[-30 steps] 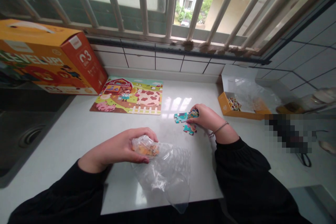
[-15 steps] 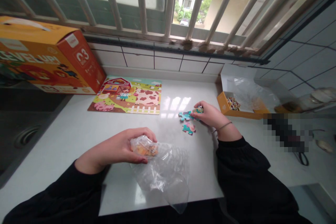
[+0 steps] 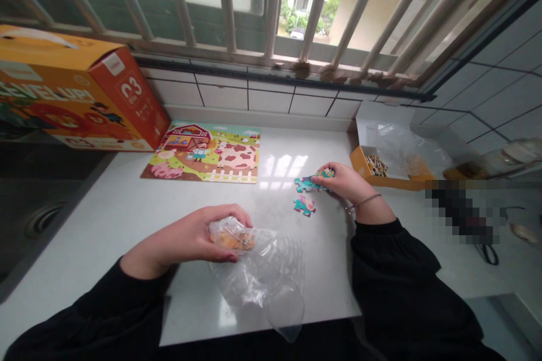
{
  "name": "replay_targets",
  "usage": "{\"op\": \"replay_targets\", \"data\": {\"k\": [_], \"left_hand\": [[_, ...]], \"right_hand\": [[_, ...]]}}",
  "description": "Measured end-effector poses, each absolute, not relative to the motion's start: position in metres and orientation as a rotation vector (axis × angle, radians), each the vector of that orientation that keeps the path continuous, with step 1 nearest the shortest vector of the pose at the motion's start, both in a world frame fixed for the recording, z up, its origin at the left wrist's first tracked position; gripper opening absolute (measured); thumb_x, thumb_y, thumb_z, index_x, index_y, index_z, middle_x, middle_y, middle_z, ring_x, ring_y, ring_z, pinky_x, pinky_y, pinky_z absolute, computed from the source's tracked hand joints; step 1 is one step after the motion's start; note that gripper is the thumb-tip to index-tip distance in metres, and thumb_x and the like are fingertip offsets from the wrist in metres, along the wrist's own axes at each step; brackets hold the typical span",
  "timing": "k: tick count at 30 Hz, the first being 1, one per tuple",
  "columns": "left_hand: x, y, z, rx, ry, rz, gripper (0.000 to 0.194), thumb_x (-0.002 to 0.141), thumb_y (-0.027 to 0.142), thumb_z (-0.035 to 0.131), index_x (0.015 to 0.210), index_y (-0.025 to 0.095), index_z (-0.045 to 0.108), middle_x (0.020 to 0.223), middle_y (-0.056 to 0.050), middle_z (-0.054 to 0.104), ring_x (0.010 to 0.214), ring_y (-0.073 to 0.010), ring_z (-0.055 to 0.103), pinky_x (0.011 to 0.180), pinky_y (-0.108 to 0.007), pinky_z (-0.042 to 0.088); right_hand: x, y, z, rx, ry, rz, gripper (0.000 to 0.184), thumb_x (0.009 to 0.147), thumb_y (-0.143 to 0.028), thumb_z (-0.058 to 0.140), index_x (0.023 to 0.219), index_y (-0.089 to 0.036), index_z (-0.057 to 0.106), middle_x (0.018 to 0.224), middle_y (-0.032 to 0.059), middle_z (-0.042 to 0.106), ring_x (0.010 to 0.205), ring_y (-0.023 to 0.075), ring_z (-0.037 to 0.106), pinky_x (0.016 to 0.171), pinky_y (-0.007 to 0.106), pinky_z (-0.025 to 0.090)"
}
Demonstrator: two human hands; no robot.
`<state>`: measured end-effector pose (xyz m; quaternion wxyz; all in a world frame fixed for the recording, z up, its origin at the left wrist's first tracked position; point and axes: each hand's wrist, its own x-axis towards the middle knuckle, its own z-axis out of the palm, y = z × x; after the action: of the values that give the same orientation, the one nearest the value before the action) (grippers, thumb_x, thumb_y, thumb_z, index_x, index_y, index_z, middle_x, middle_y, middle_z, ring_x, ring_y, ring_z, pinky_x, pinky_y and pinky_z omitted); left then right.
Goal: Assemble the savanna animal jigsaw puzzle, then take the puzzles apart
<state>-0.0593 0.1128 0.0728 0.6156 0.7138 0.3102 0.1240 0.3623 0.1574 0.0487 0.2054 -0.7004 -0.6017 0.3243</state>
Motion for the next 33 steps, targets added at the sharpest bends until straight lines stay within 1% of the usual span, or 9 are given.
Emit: {"op": "replay_targets", "data": {"k": [4,9,14,17,19,22,26,28,33], "left_hand": [[-0.060,0.113,0.072,1.641,0.724,0.281,0.051,0.084,0.049,0.097,0.121,0.024,0.073,0.128,-0.008,0.074,0.120,-0.0307,0.070,0.101,-0.038,0.058],[-0.060,0.112,0.071,1.616,0.720,0.274,0.052,0.084,0.049,0.097,0.122,0.024,0.072,0.127,-0.008,0.074,0.121,-0.0315,0.071,0.099,-0.038,0.059],[-0.059,0.112,0.072,1.616,0.729,0.277,0.052,0.083,0.049,0.097,0.121,0.024,0.072,0.126,-0.008,0.075,0.120,-0.0317,0.072,0.097,-0.038,0.060],[-0.058,0.112,0.073,1.613,0.748,0.273,0.054,0.082,0.050,0.098,0.121,0.023,0.073,0.128,-0.009,0.074,0.120,-0.0322,0.071,0.095,-0.038,0.061],[-0.058,0.112,0.074,1.618,0.753,0.272,0.053,0.082,0.050,0.098,0.120,0.023,0.073,0.128,-0.009,0.074,0.120,-0.0321,0.071,0.096,-0.038,0.061],[-0.059,0.112,0.073,1.610,0.745,0.267,0.052,0.083,0.050,0.097,0.121,0.024,0.073,0.128,-0.008,0.074,0.121,-0.0321,0.071,0.097,-0.038,0.060],[-0.059,0.112,0.072,1.603,0.750,0.265,0.053,0.083,0.049,0.097,0.122,0.024,0.073,0.128,-0.008,0.074,0.122,-0.0322,0.071,0.096,-0.037,0.060],[-0.059,0.113,0.072,1.613,0.745,0.269,0.052,0.083,0.048,0.098,0.121,0.024,0.073,0.127,-0.007,0.074,0.122,-0.0320,0.071,0.097,-0.037,0.060],[-0.060,0.112,0.072,1.603,0.742,0.274,0.050,0.083,0.047,0.098,0.120,0.024,0.072,0.128,-0.007,0.074,0.123,-0.0315,0.071,0.097,-0.036,0.059]], "right_hand": [[0.365,0.155,0.050,-1.822,-1.600,1.098,0.040,0.087,-0.056,0.086,0.108,-0.023,0.078,0.084,0.0046,0.077,0.064,0.0171,0.063,0.054,0.028,0.046],[0.365,0.153,0.055,-1.793,-1.522,1.103,0.042,0.088,-0.057,0.085,0.108,-0.022,0.076,0.086,0.0060,0.078,0.067,0.0183,0.065,0.057,0.029,0.050],[0.342,0.152,0.052,-1.799,-1.830,0.842,0.046,0.084,-0.042,0.094,0.123,-0.024,0.076,0.099,0.0049,0.082,0.087,0.0238,0.075,0.076,0.033,0.056],[0.323,0.152,0.044,-1.829,-1.972,0.809,0.047,0.083,-0.034,0.096,0.124,-0.025,0.075,0.084,0.0003,0.079,0.081,0.0237,0.076,0.079,0.035,0.056],[0.315,0.153,0.039,-1.851,-2.024,0.771,0.038,0.085,-0.035,0.095,0.115,-0.024,0.075,0.078,-0.0009,0.075,0.075,0.0225,0.073,0.078,0.034,0.056],[0.312,0.155,0.034,-1.875,-2.090,0.552,0.035,0.081,-0.039,0.100,0.099,-0.022,0.075,0.099,0.0057,0.075,0.086,0.0233,0.072,0.084,0.035,0.056],[0.314,0.158,0.029,-1.858,-2.081,0.441,0.046,0.075,-0.043,0.104,0.101,-0.021,0.073,0.120,0.0102,0.071,0.101,0.0252,0.072,0.093,0.036,0.057],[0.314,0.157,0.030,-1.853,-2.076,0.465,0.046,0.075,-0.041,0.103,0.101,-0.022,0.070,0.113,0.0086,0.073,0.098,0.0253,0.073,0.090,0.036,0.057],[0.317,0.147,0.046,-1.855,-1.938,0.731,0.043,0.086,-0.034,0.094,0.114,-0.027,0.062,0.079,-0.0030,0.076,0.070,0.0216,0.073,0.072,0.033,0.054]]}}
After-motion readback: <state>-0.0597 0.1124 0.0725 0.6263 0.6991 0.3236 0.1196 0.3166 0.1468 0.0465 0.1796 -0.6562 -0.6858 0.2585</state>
